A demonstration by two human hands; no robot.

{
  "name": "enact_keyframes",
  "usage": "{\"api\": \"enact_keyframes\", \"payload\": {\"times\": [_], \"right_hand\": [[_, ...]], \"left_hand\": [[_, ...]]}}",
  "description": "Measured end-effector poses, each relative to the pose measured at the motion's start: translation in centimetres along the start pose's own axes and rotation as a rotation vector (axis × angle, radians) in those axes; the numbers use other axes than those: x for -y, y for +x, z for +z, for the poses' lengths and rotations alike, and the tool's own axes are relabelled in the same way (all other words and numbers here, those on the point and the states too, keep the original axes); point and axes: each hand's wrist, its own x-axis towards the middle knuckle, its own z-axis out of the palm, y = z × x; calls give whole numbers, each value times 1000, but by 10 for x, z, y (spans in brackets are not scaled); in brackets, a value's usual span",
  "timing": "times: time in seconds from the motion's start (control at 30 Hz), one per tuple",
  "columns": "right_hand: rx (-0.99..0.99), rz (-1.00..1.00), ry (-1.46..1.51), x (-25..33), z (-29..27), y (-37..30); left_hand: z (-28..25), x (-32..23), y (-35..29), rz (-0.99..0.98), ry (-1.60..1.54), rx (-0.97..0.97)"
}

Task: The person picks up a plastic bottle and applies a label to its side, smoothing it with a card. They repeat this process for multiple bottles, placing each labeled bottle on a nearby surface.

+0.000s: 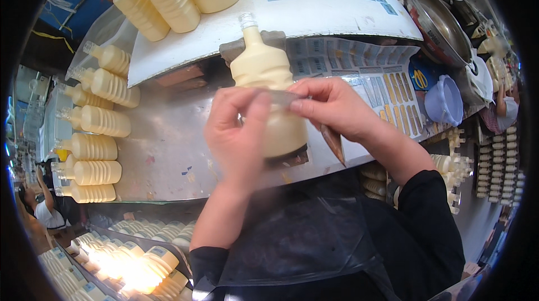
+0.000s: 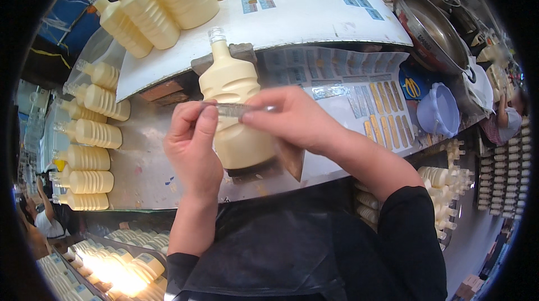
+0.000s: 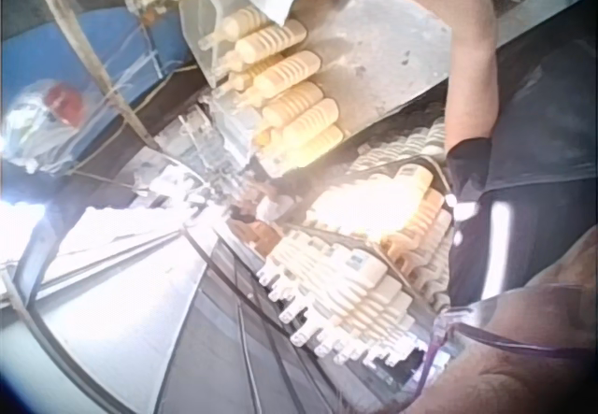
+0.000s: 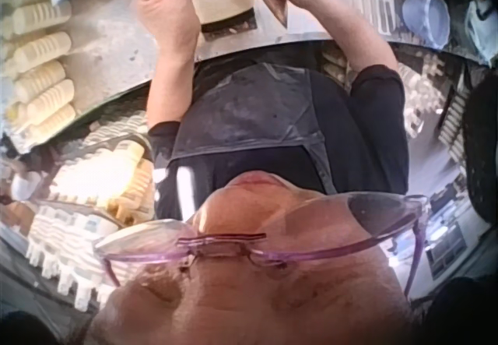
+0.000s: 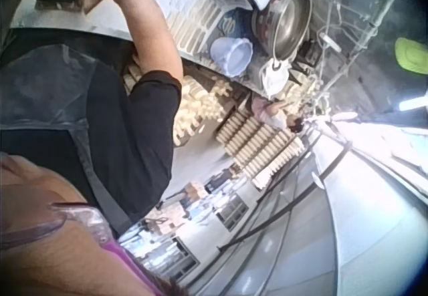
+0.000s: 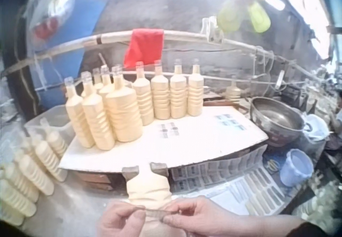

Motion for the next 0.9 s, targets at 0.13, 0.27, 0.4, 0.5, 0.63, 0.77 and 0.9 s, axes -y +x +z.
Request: {"api": "enact_keyframes", "payload": {"times": [0.13, 0.27, 0.4, 0.5, 0.63, 0.77, 0.9], "right_hand": [[-71, -85, -146, 14, -8, 31], [-170, -72, -322, 28, -6, 50], [-238, -117, -367, 10, -15, 64], [-244, -69, -288, 7, -16, 65], [-256, -97, -264, 0, -16, 68], [-267, -116, -246, -1, -14, 68], [-260, -94, -191, 2, -13, 66]], "left_hand": [[-3, 4, 21, -258, -191, -99], [-10, 26, 37, -413, -243, -116], [-13, 45, 39, -426, -236, -86], [-12, 51, 41, -452, -321, -99], [-8, 50, 46, -495, -345, -142], [-2, 53, 47, -401, -284, -118], [-5, 56, 49, -431, -187, -70]]}}
